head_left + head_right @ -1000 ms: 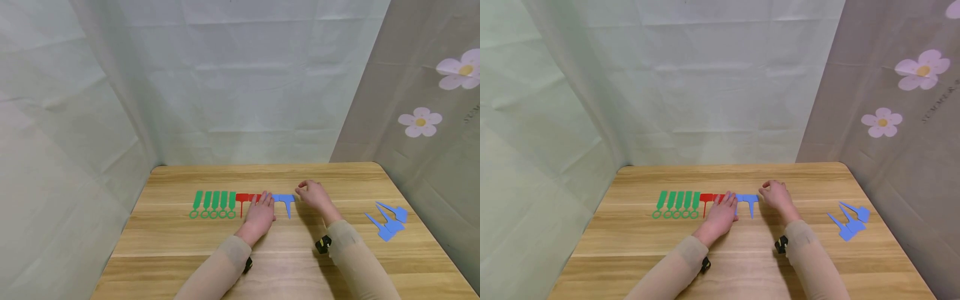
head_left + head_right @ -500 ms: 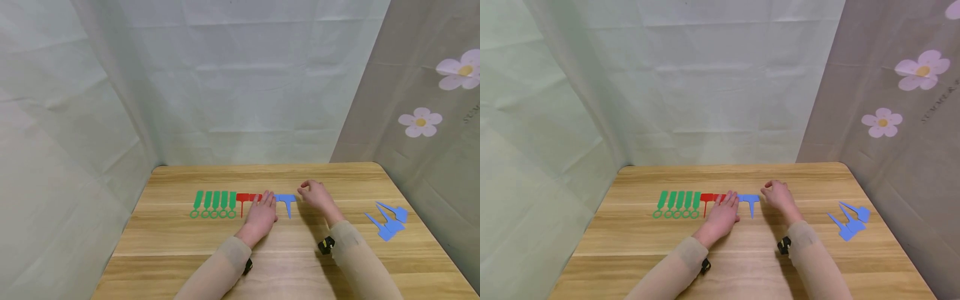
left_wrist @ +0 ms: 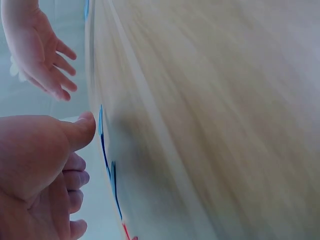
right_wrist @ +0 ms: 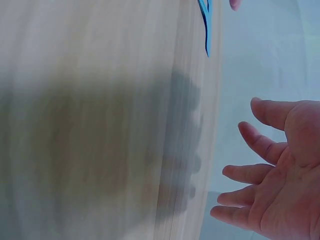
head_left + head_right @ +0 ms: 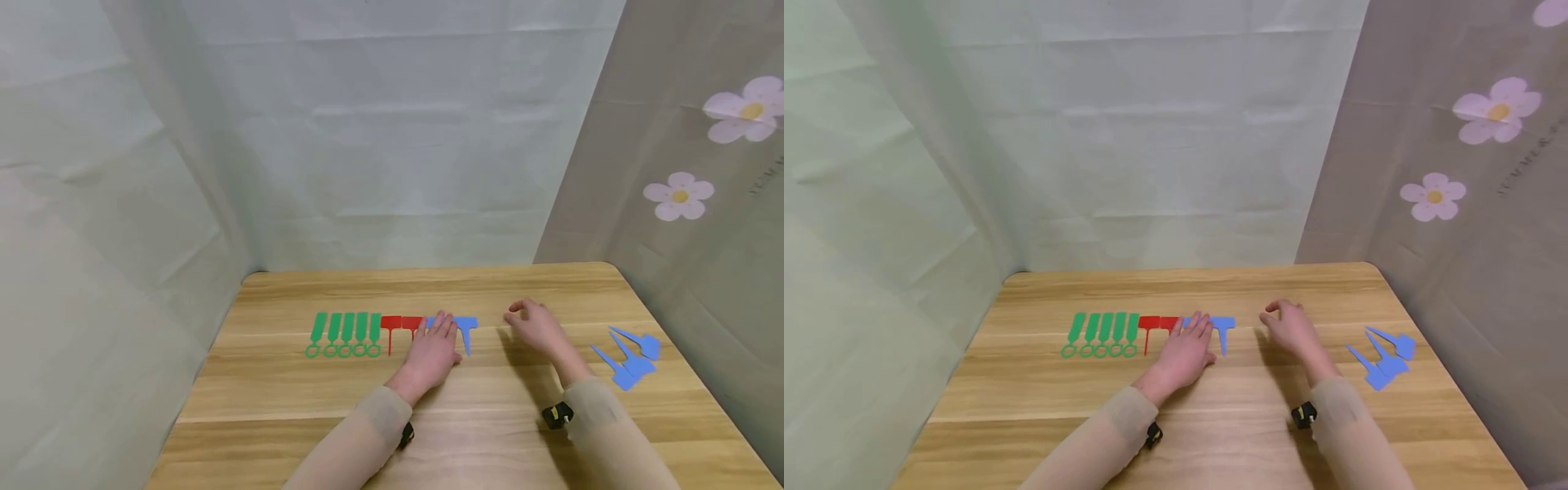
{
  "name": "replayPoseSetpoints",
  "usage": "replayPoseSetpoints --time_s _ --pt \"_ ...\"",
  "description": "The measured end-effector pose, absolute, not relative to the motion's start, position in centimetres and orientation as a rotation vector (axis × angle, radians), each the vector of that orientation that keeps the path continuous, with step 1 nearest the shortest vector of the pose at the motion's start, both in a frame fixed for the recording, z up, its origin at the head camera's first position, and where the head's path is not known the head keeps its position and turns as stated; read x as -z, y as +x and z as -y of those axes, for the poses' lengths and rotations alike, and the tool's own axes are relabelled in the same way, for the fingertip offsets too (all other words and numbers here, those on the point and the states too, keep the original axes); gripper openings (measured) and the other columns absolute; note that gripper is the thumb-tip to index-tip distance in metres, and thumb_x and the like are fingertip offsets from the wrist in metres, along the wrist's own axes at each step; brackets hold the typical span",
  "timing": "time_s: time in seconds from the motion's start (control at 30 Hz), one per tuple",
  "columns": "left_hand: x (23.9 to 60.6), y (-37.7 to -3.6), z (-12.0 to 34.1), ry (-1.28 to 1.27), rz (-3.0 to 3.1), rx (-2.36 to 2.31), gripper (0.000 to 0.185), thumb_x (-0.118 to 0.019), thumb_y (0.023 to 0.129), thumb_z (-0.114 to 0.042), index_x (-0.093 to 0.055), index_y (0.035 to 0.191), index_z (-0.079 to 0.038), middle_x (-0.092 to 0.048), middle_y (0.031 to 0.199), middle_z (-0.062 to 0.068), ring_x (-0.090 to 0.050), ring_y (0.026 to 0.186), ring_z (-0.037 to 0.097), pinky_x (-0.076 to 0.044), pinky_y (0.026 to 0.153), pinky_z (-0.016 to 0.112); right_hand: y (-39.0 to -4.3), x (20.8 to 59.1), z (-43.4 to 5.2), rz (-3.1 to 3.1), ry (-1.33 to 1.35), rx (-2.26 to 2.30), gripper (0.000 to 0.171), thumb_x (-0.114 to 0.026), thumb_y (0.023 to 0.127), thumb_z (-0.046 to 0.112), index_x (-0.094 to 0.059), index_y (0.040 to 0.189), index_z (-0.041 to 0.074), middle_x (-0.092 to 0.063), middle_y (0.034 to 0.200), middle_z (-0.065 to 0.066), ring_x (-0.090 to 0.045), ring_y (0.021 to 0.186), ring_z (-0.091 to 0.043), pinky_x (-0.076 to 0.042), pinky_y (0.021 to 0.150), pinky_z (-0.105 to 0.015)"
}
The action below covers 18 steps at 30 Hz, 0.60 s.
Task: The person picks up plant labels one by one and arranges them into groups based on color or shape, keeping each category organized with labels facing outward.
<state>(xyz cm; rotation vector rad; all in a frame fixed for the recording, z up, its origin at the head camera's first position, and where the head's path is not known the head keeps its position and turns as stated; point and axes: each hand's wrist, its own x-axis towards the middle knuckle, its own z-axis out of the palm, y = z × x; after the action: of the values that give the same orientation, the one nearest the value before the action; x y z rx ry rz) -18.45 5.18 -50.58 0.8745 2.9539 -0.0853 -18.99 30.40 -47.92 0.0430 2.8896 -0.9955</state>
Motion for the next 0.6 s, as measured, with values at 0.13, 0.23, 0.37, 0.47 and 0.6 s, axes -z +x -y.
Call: replayPoseSetpoints --time_s 0.13,0.23,0.37,0.47,0.6 --pt "50.8 -18.6 -5.6 0.891 -2.958 0.105 0.072 -0.057 0.110 -0.049 -0.039 0.167 -0.010 -0.030 0.175 0.006 -0.018 0.164 0.023 -0.021 0.131 0.052 -18.0 48.1 -31.5 -2.902 0.047 0.991 0.044 -0.057 0.112 0.032 -0.061 0.138 -0.003 -0.048 0.153 -0.038 -0.021 0.150 -0.065 -0.026 0.118 -0.076" --pt "50.9 -18.6 -5.6 0.892 -2.963 0.087 0.071 -0.056 0.110 -0.049 -0.040 0.166 -0.010 -0.032 0.174 0.006 -0.020 0.163 0.023 -0.021 0.131 0.052 -17.2 48.0 -32.1 -2.906 0.040 0.984 0.045 -0.056 0.112 0.033 -0.061 0.139 -0.003 -0.047 0.152 -0.040 -0.030 0.147 -0.064 -0.034 0.114 -0.076" --pt "50.9 -18.7 -5.7 0.890 -2.975 0.047 0.069 -0.058 0.110 -0.048 -0.043 0.165 -0.009 -0.036 0.173 0.006 -0.023 0.163 0.024 -0.023 0.130 0.052 -16.1 47.8 -33.0 -2.923 0.039 0.996 0.046 -0.057 0.113 0.032 -0.059 0.139 -0.005 -0.050 0.148 -0.042 -0.042 0.139 -0.064 -0.043 0.104 -0.073" --pt "50.8 -18.9 -5.8 0.897 -2.973 0.025 0.069 -0.059 0.109 -0.048 -0.044 0.164 -0.008 -0.037 0.172 0.006 -0.024 0.162 0.024 -0.024 0.130 0.053 -15.4 47.7 -33.6 -2.943 0.060 0.994 0.047 -0.057 0.113 0.033 -0.060 0.139 -0.006 -0.055 0.143 -0.040 -0.056 0.124 -0.059 -0.049 0.094 -0.067" --pt "50.7 -18.9 -6.1 0.904 -2.967 0.009 0.069 -0.058 0.110 -0.047 -0.044 0.164 -0.008 -0.038 0.171 0.007 -0.025 0.162 0.025 -0.024 0.129 0.054 -14.6 47.7 -34.5 -2.945 0.097 0.975 0.050 -0.056 0.113 0.038 -0.060 0.139 -0.004 -0.057 0.141 -0.038 -0.062 0.105 -0.045 -0.052 0.085 -0.058"
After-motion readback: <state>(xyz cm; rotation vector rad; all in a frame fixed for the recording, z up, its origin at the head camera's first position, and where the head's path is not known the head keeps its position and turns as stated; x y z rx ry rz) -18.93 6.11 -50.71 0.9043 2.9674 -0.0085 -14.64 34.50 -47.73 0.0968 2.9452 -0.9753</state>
